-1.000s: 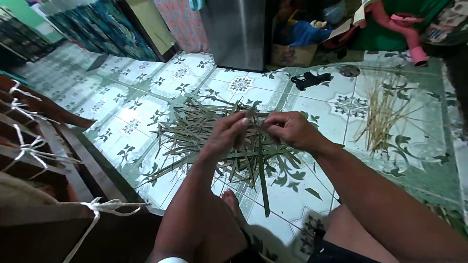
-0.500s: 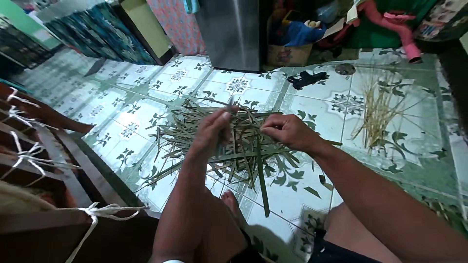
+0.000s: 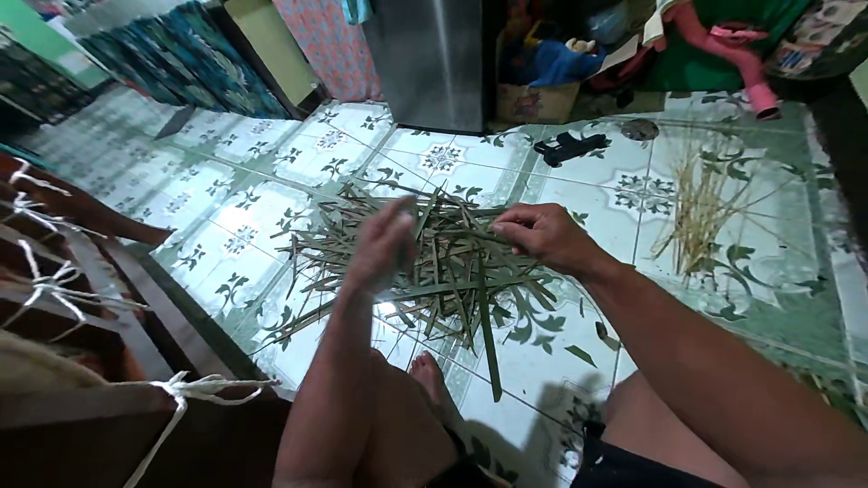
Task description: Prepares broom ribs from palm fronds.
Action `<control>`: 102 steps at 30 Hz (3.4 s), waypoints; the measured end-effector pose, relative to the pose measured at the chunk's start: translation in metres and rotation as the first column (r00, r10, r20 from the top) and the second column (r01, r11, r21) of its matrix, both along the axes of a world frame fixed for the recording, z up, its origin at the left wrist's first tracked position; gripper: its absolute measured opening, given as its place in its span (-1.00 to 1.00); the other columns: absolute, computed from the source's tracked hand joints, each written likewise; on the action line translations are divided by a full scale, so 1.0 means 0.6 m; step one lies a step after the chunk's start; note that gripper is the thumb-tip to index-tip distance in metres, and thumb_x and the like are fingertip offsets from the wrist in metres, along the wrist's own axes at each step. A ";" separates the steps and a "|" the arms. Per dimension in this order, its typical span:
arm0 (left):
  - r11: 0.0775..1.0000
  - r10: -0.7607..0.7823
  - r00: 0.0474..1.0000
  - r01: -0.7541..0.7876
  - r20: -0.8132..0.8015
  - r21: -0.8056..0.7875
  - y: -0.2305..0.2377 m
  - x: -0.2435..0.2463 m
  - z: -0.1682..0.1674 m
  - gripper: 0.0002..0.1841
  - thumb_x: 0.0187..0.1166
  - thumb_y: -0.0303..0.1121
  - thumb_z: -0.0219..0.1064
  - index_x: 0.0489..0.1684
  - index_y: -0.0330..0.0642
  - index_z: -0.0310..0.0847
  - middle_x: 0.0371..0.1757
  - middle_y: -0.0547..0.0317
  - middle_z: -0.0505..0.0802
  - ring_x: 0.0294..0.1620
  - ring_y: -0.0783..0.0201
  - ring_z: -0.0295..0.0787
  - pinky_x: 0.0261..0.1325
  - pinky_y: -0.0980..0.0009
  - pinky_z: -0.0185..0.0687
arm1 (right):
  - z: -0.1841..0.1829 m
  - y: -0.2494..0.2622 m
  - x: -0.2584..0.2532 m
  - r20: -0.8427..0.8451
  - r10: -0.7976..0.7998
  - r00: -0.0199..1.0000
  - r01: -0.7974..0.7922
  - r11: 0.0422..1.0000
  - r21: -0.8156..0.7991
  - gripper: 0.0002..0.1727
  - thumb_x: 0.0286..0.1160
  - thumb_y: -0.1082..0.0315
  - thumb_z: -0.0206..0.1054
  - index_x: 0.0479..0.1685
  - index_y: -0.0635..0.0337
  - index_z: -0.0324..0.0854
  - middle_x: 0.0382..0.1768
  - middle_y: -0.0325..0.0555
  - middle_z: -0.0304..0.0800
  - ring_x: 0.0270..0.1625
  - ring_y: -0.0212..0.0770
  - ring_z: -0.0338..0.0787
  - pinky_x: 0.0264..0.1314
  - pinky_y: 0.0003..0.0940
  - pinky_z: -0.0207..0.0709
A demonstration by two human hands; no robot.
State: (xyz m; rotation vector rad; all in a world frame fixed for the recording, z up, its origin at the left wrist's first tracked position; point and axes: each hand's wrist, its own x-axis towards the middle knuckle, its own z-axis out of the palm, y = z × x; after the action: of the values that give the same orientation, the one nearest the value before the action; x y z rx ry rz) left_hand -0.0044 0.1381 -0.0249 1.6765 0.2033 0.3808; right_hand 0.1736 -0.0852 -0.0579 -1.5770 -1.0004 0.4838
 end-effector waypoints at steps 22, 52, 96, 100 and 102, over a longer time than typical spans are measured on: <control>0.977 -0.159 0.984 0.145 -0.079 -0.159 -0.068 0.045 -0.021 -0.62 0.78 -0.24 0.06 0.45 -0.11 0.57 -0.63 0.34 0.62 -0.72 0.49 0.52 -0.62 0.55 0.55 | -0.024 -0.004 0.004 0.066 0.223 0.972 -0.215 0.970 -0.116 -0.73 0.77 0.32 0.14 -0.13 0.22 0.75 -0.50 -0.30 0.64 -0.55 -0.54 0.55 -0.45 -0.60 0.51; 0.967 -0.152 0.987 0.139 -0.044 -0.214 -0.048 0.036 -0.005 -0.62 0.76 -0.17 0.14 0.31 -0.16 0.70 -0.62 0.34 0.65 -0.72 0.51 0.52 -0.63 0.60 0.53 | -0.018 -0.042 0.007 0.132 0.254 0.958 -0.238 0.963 -0.126 -0.70 0.83 0.27 0.09 -0.03 0.22 0.72 -0.44 -0.35 0.75 -0.65 -0.62 0.54 -0.57 -0.69 0.50; 0.887 0.221 0.901 -0.027 0.373 -0.460 0.066 -0.022 0.036 -0.59 0.90 -0.04 -0.18 0.27 0.22 0.64 -0.73 0.54 0.57 -0.81 0.60 0.41 -0.67 0.66 0.43 | -0.027 -0.096 0.059 0.255 0.255 0.932 -0.199 0.954 -0.226 -0.67 0.83 0.25 0.06 -0.04 0.19 0.74 -0.47 -0.37 0.73 -0.60 -0.60 0.52 -0.52 -0.63 0.47; 0.933 0.140 0.941 -0.020 0.309 -0.360 0.045 -0.014 0.021 -0.62 0.84 -0.01 -0.05 0.45 0.21 0.53 -0.71 0.52 0.56 -0.81 0.59 0.41 -0.69 0.64 0.45 | -0.021 -0.087 0.048 0.180 0.291 0.940 -0.240 0.936 -0.257 -0.67 0.85 0.25 0.04 0.04 0.19 0.73 -0.45 -0.40 0.76 -0.62 -0.62 0.50 -0.54 -0.66 0.45; 0.959 0.008 0.979 0.050 0.202 -0.279 0.010 0.001 0.006 -0.58 0.79 -0.05 0.05 0.56 0.13 0.45 -0.68 0.45 0.57 -0.79 0.53 0.46 -0.69 0.58 0.49 | -0.018 -0.078 0.038 0.147 0.306 0.941 -0.267 0.934 -0.236 -0.67 0.86 0.25 0.04 0.03 0.19 0.73 -0.46 -0.41 0.74 -0.63 -0.63 0.50 -0.55 -0.69 0.44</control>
State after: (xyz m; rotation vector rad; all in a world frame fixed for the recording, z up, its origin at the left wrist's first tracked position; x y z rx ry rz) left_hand -0.0038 0.1443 -0.0212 1.3475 0.0844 0.4791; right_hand 0.1962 -0.1320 -0.0689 -1.6947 -1.3690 0.6769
